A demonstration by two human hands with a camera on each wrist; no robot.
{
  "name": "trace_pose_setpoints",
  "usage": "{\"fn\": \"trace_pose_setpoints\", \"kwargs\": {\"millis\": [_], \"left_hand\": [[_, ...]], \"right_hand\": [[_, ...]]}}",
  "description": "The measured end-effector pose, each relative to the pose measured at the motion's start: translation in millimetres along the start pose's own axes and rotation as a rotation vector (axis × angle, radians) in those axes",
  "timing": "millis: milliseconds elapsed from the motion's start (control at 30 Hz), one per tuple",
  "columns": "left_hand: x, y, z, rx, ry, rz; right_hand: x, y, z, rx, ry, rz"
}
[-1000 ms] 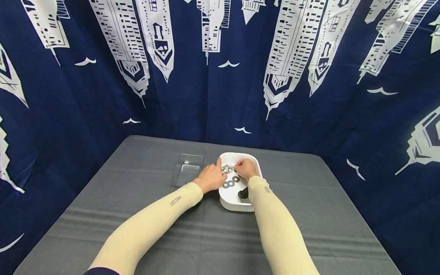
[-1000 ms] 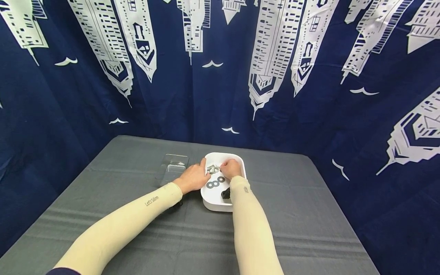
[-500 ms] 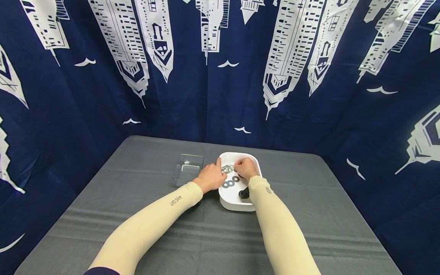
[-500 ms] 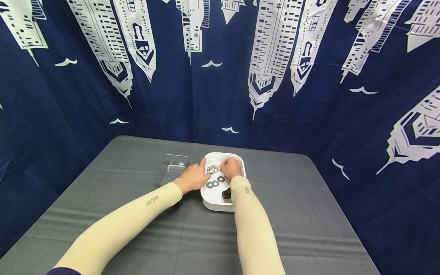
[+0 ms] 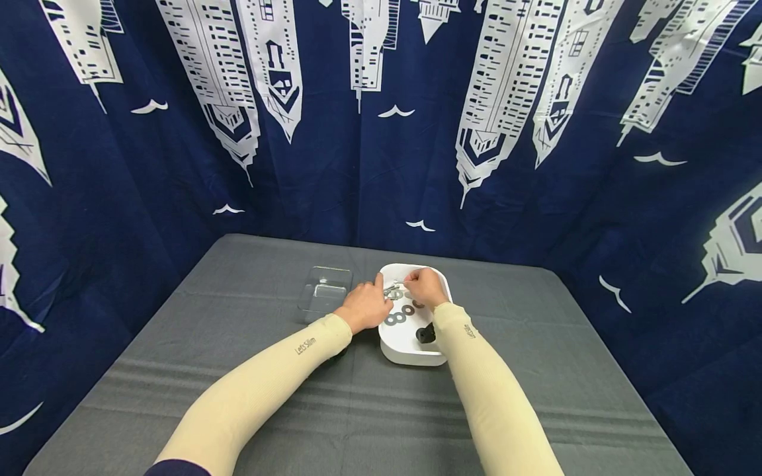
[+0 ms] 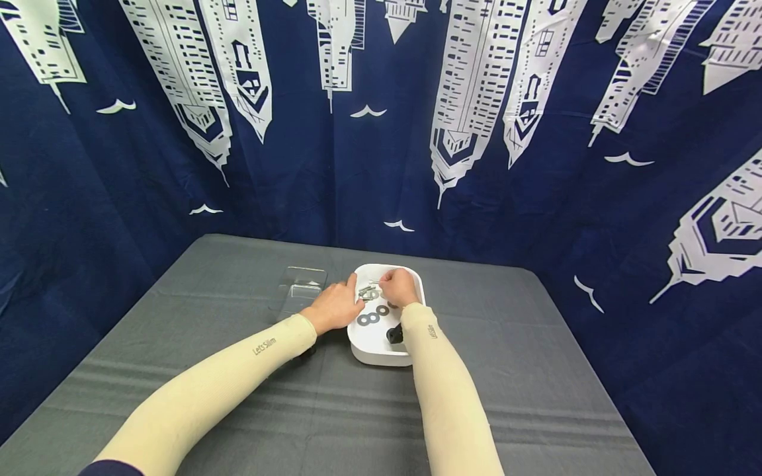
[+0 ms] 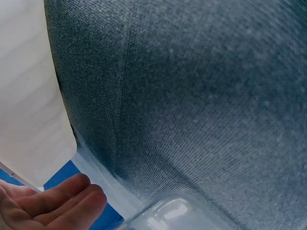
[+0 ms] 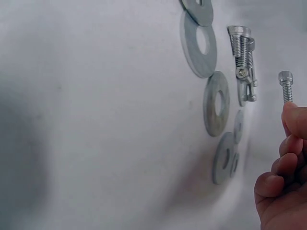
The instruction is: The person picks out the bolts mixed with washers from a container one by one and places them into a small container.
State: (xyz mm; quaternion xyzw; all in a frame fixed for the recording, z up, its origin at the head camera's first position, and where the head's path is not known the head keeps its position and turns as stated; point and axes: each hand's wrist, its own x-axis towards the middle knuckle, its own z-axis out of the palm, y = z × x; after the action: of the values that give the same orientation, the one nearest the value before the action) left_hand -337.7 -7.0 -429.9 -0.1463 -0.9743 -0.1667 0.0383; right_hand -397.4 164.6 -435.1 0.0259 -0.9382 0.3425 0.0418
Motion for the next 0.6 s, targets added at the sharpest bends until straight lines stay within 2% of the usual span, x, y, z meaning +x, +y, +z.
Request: {"fn": "trace_pose_setpoints", "kwargs": {"millis": [233,600], "left_hand": [[0.6,0.8,-1.7,0.025,-0.006,0.006],[0.9,-1.0,-1.8,0.052,-0.005,0.018]], "right_hand": [[-4.0,-8,-6,-0.011,0.021,-0.076],[-8.5,-13,-24,-0.020,0.017,-0.122]]}}
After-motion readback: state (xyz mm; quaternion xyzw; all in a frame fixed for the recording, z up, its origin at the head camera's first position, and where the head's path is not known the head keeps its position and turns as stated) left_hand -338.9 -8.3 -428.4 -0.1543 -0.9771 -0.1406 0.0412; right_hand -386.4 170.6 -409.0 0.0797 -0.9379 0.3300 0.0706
